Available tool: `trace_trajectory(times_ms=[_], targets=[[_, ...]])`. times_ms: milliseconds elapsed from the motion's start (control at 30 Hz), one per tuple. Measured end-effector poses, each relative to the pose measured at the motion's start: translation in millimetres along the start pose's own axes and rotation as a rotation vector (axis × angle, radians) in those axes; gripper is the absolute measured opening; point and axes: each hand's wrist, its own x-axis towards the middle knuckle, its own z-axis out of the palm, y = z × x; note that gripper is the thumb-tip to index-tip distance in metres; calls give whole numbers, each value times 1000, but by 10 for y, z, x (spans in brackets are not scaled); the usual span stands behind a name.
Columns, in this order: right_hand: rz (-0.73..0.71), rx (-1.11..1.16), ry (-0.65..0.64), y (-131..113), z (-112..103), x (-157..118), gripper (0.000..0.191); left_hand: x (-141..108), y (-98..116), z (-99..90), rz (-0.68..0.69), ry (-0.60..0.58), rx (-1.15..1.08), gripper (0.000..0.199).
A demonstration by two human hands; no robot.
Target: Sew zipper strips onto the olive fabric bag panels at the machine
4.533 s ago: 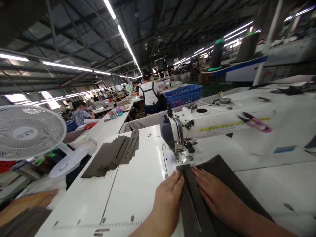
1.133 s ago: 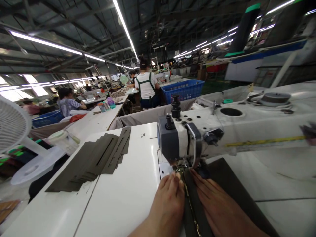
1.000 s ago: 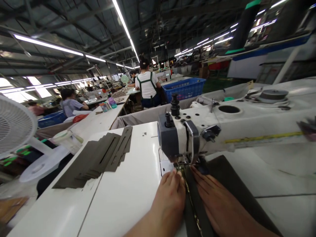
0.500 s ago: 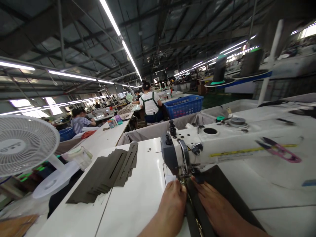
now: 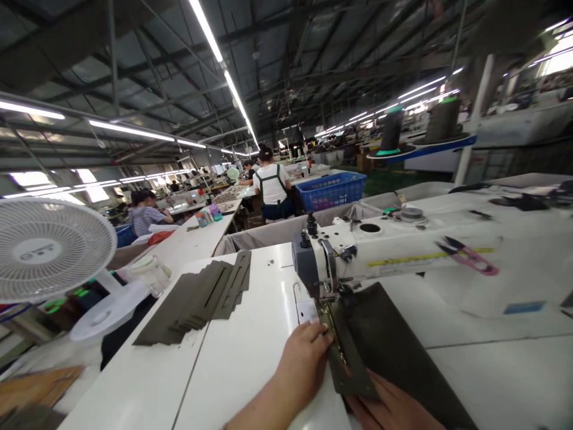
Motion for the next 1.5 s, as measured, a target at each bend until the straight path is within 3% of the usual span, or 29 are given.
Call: trace_trajectory(times_ms=[67, 267, 500, 800, 1300, 1433, 1500], targets=[[26, -44, 41, -50, -12, 40, 35, -59, 39, 8, -7, 10, -2, 34], [31, 0, -6, -42, -151, 91, 34, -105, 87, 119, 47, 55, 127, 24], [61, 45, -56, -24, -46, -37, 34, -48, 103, 153, 69, 80, 197, 18], [82, 104, -77, 113, -42, 78, 36, 84, 7, 122, 129, 86, 184, 18], [119, 136, -49, 397, 219, 274, 35, 253, -187, 155, 12, 21, 83, 16], [142, 181, 8, 461, 193, 330, 37, 257, -202, 153, -13, 10, 47, 19], [165, 236, -45, 482, 144, 339, 36, 236, -194, 143, -21, -12, 27, 24]])
